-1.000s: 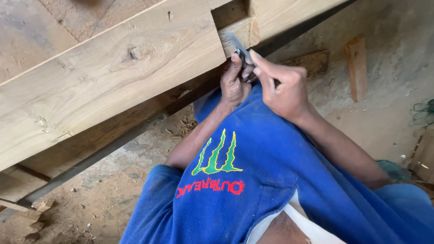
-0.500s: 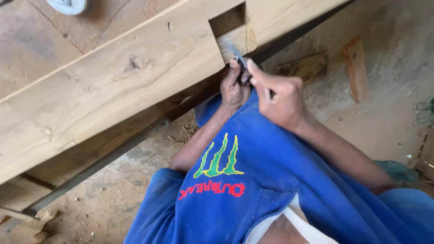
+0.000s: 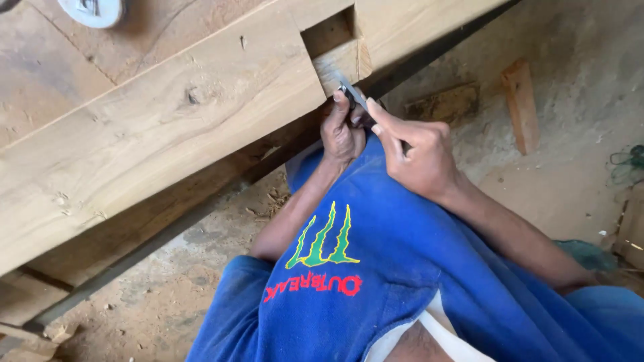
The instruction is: Using a metal file to smooth and refine the interior of a notch in a large wooden beam.
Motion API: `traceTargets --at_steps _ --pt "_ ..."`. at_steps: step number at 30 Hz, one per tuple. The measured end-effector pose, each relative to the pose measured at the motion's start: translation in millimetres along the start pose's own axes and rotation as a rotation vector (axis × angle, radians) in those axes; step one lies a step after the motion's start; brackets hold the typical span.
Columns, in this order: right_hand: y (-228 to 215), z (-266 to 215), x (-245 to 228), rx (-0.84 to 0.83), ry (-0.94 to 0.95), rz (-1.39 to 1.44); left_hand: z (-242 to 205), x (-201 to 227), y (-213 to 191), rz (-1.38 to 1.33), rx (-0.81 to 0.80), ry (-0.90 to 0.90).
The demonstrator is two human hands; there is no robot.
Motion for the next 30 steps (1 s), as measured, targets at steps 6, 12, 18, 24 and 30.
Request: traceTargets --at_steps 6,12,18,24,30 --pt "-3.6 17.8 -6.4 0.019 0.052 -0.030 -9.0 -5.3 2.4 -0.057 0.011 -0.024" --pt "6.3 16.4 -2.4 0.034 -0.039 -0.002 -10.5 -3.6 -9.2 -0.081 0.069 -0.057" --pt "8.5 -5.1 6.7 0.052 -0.061 0.010 -4.7 -4.0 3.2 -0.063 0.021 -0.006" --pt "2.3 5.8 1.3 0.008 -0.007 -0.040 -3.9 -1.5 9.0 -0.121 -0.071 0.007" --pt "0.3 13.5 3.0 0.023 -0.029 0.003 -11.1 -8.2 -5.4 -0.106 0.107 -0.022"
Point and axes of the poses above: each hand's wrist, its own z-axis towards the middle knuckle, its own y-axis out of the palm, x = y × z, the point moved 3 cm from there along z, towards the middle knuckle, and after that the axes turned 4 degrees about -x, right-handed, at the moved point
